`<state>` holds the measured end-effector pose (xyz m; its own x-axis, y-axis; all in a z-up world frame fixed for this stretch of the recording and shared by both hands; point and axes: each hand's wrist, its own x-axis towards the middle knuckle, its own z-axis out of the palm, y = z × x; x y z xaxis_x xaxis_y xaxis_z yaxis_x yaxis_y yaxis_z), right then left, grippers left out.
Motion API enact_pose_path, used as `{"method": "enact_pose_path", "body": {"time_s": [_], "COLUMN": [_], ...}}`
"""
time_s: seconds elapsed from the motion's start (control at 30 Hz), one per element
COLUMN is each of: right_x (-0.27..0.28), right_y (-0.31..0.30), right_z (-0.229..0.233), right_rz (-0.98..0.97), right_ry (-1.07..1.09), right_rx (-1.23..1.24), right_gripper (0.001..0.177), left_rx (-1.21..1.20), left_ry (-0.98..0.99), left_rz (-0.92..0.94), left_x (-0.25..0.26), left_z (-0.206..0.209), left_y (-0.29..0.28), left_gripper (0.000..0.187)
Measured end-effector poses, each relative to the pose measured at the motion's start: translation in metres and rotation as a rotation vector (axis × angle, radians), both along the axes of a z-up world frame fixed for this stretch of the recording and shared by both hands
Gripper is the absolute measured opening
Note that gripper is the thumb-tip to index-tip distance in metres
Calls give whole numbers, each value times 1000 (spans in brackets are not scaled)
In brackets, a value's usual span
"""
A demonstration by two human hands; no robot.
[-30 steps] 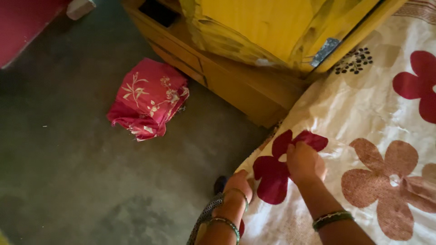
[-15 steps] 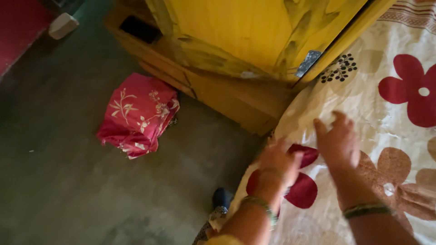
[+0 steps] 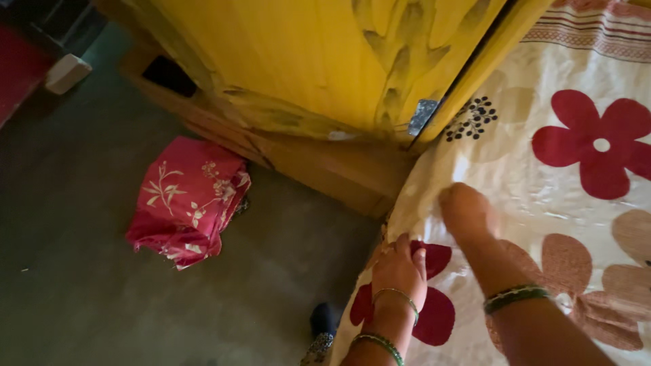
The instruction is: The person is smoothing a bedsheet with their hands and tucking the edges under the mattress.
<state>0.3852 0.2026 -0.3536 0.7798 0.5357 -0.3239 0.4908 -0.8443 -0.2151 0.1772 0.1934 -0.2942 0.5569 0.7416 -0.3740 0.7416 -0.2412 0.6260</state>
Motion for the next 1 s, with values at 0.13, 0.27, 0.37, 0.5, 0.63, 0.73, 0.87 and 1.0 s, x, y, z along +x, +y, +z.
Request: {"method": "enact_pose_path", "body": {"time_s": [0.13,0.27,0.37,0.5,0.63,0.73,0.87,1.0], "right_x": [-7,15,45,79,78,69,59,77], "right_y": [10,-8,-28,-44,-53,-50,-39,-14], "right_z": [-9,34,63,67,65,65,69,76], "right_rz": [246,55,-28,3,39,21,-20,-113], "right_ry": [-103,-169,-302,-324,-302,-345,-379,-305], "right_rx": [-22,241,353,289,279,303,227,253], "right_gripper": [34,36,48,56,60,59,61,71], "left_rx": [3,285,409,544,485,189,112,184], "left_ry": [18,-102,-226,-213,-103,49,121,137], "left_rz": [7,-86,-234,-384,-310,-44,265,268], "left_x": [4,30,81,140,153,159,179,184], "left_z": [6,18,19,12,9,9,0,-4], "left_y": [7,11,17,28,65,72,67,66], "left_gripper": [55,75,74,74,74,64,47,49]}}
